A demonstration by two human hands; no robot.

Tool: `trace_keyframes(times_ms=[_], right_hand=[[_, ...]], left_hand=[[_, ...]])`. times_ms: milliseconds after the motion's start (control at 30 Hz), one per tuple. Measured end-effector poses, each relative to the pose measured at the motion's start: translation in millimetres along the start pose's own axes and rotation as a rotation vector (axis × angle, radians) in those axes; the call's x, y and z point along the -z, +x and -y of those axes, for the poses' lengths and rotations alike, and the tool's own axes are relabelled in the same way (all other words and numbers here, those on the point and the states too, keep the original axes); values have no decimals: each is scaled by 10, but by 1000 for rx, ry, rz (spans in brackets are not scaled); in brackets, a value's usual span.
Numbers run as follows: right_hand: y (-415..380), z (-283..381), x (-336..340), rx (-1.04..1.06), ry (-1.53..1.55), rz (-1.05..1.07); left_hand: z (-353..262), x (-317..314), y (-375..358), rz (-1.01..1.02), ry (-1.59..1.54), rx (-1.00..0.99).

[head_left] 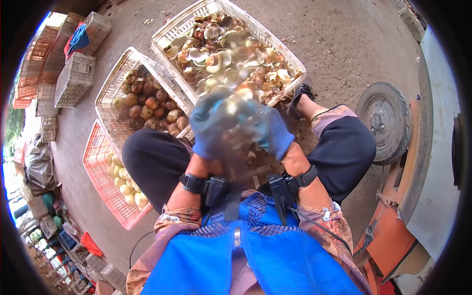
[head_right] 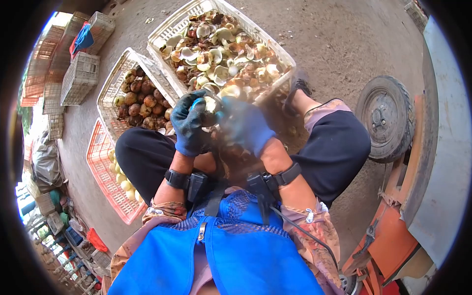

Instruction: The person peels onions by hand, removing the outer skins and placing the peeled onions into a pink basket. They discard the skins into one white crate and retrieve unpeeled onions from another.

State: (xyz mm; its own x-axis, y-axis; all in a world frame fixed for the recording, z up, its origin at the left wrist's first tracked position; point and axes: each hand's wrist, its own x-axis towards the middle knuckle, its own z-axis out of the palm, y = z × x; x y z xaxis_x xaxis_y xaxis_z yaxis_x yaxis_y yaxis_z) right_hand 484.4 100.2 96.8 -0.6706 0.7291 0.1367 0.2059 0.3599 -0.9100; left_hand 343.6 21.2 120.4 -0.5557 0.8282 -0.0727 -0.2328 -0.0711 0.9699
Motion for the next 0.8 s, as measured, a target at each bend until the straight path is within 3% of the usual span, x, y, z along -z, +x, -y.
trace_keyframes(times_ms=[33, 133, 267, 333, 367, 433, 567, 667, 733, 800], right_hand=[[-6, -37, 3, 28, 65, -19], [-16, -232, -23, 169, -63, -22], [-28, -224, 17, 236, -10, 39], [-43, -131, -8, 44, -2, 52], [-34, -110, -1, 44, -1, 51], [-24, -89, 4, -50, 305, 56], [-23, -250, -115, 46, 412, 19], [-53, -105, -90, -71, 425, -17], [-82, -140, -152, -188, 519, -38], [-88, -251, -204, -83, 373, -41]], left_hand=[[-19, -17, -16, 16, -69, 75], [-4, -26, 3, 50, 16, -18], [39, 7, 16, 89, 165, -131], [130, 53, 7, 69, 107, -79], [145, 57, 15, 49, 49, -31], [150, 52, 17, 38, 115, -115], [169, 45, 10, 53, 256, -286], [156, 44, 12, 90, 536, -429], [186, 35, 1, 83, 490, -418], [223, 50, 3, 74, 445, -408]])
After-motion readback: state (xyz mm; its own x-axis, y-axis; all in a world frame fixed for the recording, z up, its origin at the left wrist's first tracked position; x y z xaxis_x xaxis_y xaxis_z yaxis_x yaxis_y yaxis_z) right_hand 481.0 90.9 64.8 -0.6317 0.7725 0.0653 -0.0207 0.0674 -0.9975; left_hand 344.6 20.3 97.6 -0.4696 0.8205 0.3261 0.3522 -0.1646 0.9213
